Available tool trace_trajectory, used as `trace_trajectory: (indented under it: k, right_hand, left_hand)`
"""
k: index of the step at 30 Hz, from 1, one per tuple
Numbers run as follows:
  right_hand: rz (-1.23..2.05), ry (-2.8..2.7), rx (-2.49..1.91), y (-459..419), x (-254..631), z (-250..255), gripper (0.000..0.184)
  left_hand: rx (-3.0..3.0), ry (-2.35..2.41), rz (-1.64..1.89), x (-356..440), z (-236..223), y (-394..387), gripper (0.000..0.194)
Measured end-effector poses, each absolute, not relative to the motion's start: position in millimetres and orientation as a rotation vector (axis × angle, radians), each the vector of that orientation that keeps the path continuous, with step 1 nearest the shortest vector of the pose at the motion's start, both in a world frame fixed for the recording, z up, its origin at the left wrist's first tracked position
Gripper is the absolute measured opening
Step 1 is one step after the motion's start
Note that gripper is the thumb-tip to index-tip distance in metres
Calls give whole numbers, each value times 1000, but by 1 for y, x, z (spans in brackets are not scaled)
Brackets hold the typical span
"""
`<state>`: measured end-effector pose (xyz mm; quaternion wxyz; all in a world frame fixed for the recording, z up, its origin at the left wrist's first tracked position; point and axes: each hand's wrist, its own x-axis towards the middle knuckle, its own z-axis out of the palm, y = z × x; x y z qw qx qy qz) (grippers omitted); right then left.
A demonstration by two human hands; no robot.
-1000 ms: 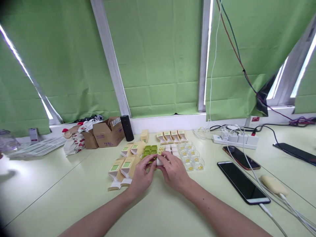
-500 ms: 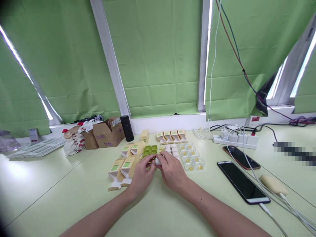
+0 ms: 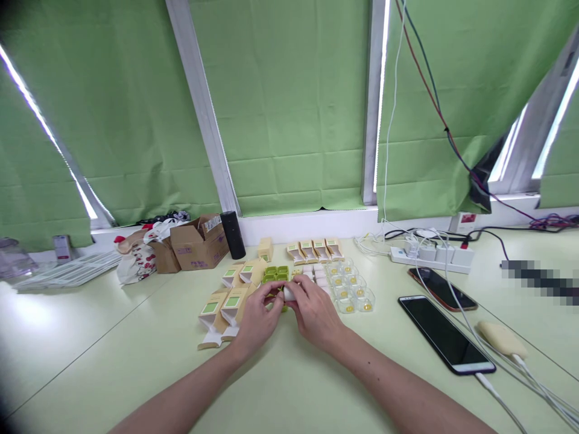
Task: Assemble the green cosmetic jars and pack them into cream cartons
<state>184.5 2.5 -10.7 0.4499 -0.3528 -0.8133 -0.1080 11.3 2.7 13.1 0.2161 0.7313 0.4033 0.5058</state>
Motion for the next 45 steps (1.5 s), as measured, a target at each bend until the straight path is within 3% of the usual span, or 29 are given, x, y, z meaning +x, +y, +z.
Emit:
trace_trajectory:
  k: [4, 10, 15, 25, 30, 36, 45]
  right_hand:
    - [-359, -2006, -864, 3, 191, -11, 44]
    - [-429, -2015, -779, 1, 195, -11, 54]
    - [-250, -1972, -713, -2, 193, -10, 64]
    - [145, -1723, -821, -10, 178, -11, 35]
    - [93, -1743, -859, -8, 179, -11, 24]
    - [-150, -1801, -860, -4, 187, -12, 34]
    - [-183, -1868, -878, -5, 186, -14, 35]
  left_hand:
    - [2140, 1028, 1386, 0, 17, 4, 24]
    - [2313, 930, 1322, -6, 14, 12, 56]
    - [2303, 945, 1381, -1, 10, 10, 46]
    - [2419, 1047, 1597, 2, -1, 7, 31]
    - [2455, 1062, 1569, 4, 0, 5, 32]
    - [2308, 1027, 1431, 1, 3, 2, 35]
    - [2043, 955, 1327, 6, 3, 3, 36]
